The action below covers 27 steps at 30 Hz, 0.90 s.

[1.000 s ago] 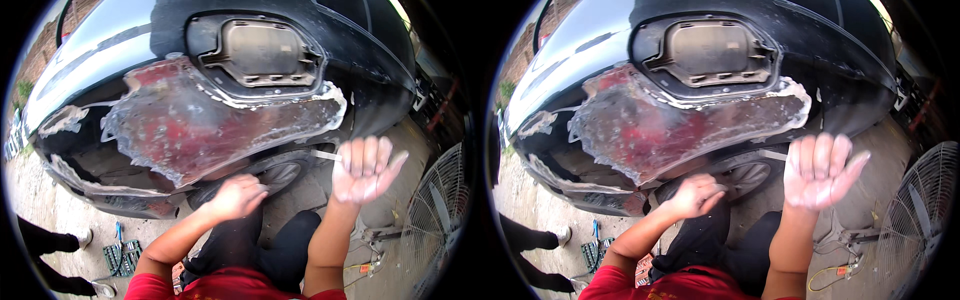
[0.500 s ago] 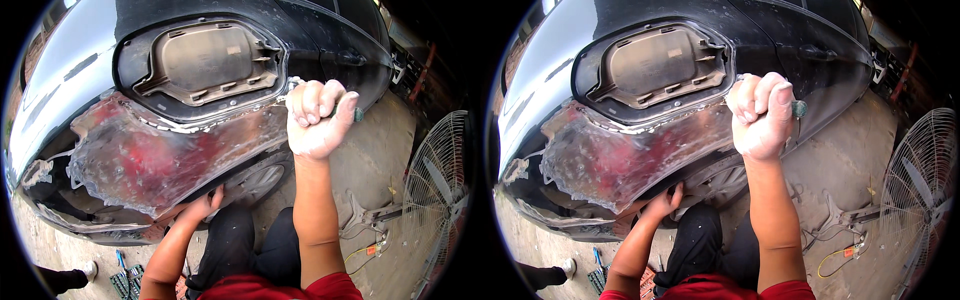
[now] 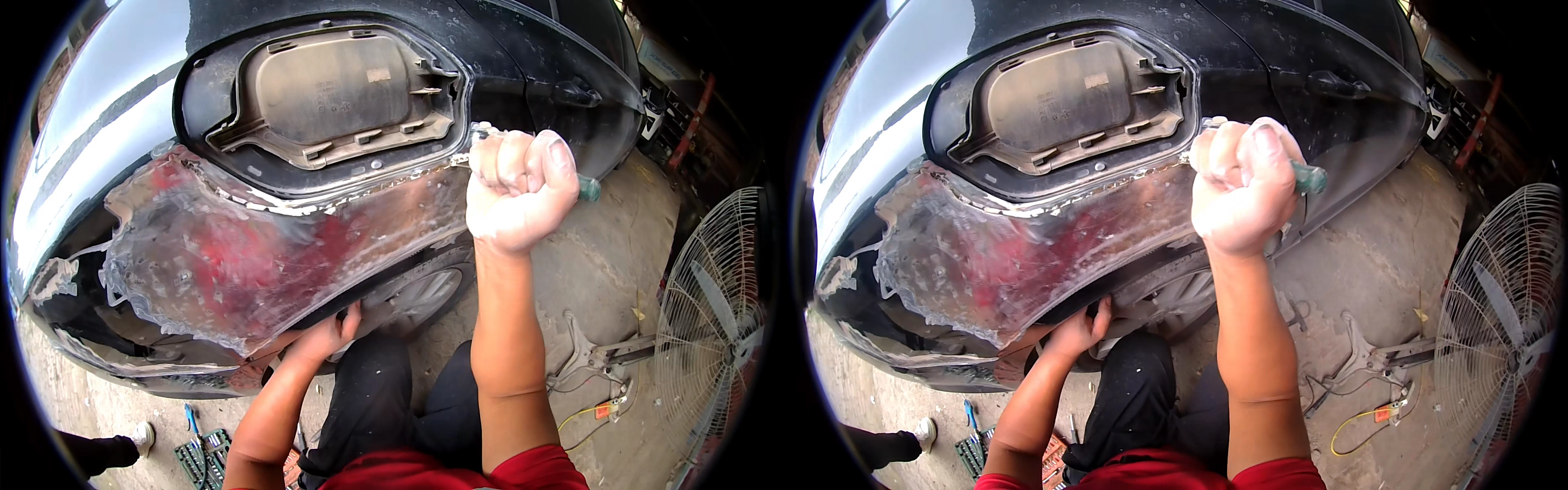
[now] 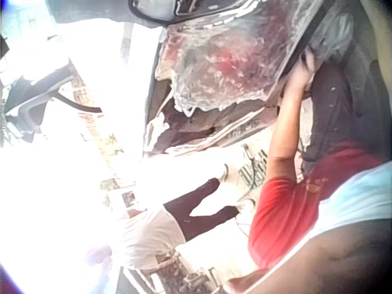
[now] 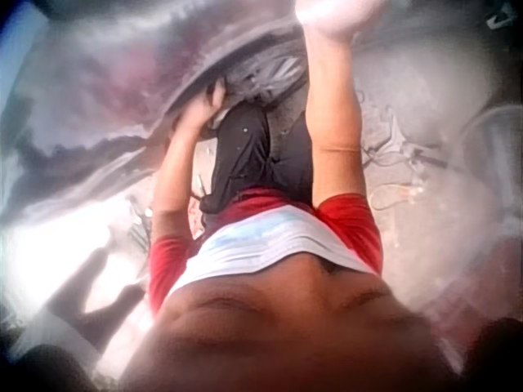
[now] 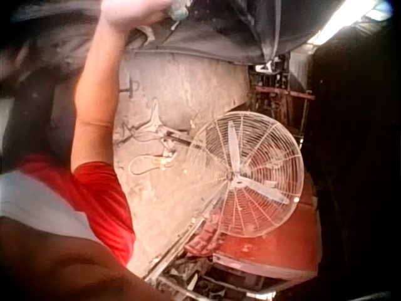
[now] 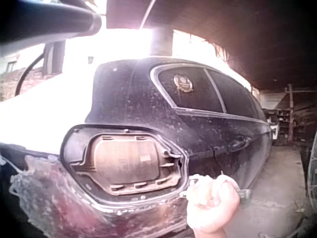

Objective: The person uses a hammer and a chisel to chip away at the rear bumper of a black car, removing old filler and paint. They repeatedly strike the chisel to break up the material and occasionally wipe the area with their hand to clear debris.

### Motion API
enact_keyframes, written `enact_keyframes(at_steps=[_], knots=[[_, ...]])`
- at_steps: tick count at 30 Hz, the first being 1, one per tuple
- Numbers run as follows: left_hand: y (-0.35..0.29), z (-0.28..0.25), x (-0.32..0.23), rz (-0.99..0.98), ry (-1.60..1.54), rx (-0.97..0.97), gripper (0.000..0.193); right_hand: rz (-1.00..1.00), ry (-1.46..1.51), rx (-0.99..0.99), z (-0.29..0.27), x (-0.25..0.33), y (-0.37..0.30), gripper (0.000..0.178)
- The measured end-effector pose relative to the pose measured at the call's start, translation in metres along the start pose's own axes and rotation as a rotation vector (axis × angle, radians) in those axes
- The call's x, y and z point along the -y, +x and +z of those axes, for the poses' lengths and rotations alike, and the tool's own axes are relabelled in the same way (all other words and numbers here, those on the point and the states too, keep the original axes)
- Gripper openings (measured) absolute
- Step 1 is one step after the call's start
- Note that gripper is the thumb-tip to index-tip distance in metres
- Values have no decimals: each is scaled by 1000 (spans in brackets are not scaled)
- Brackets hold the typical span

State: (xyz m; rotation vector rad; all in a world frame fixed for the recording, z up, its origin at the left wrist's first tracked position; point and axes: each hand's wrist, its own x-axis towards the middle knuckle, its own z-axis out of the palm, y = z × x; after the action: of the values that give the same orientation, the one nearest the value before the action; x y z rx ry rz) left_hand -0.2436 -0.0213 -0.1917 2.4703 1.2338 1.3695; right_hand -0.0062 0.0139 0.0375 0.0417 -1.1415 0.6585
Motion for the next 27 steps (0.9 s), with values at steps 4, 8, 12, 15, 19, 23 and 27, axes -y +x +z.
enact_keyframes(at_steps=[4, 8, 12, 15, 19, 23, 27], knots=[[-2, 4, 4, 35, 23, -8, 36, 23, -44, 38, 27, -1, -13, 43], [-2, 0, 1, 4, 7, 7, 38, -6, 36, 8, 1, 0, 2, 44], [-1, 0, 1, 7, -6, 16, 39, 77, 125, -60, 7, -3, -3, 44], [1, -3, -3, 26, 34, -4, 40, 133, 236, -175, -14, 2, 12, 45], [-4, 4, 3, 23, 19, -3, 39, 154, 262, -141, -18, 2, 12, 46], [-2, 3, 1, 7, 18, 1, 37, 208, 411, -122, -11, -7, 7, 46], [1, -5, -6, -2, 16, 15, 37, 184, 397, -153, -28, -2, 14, 45]])
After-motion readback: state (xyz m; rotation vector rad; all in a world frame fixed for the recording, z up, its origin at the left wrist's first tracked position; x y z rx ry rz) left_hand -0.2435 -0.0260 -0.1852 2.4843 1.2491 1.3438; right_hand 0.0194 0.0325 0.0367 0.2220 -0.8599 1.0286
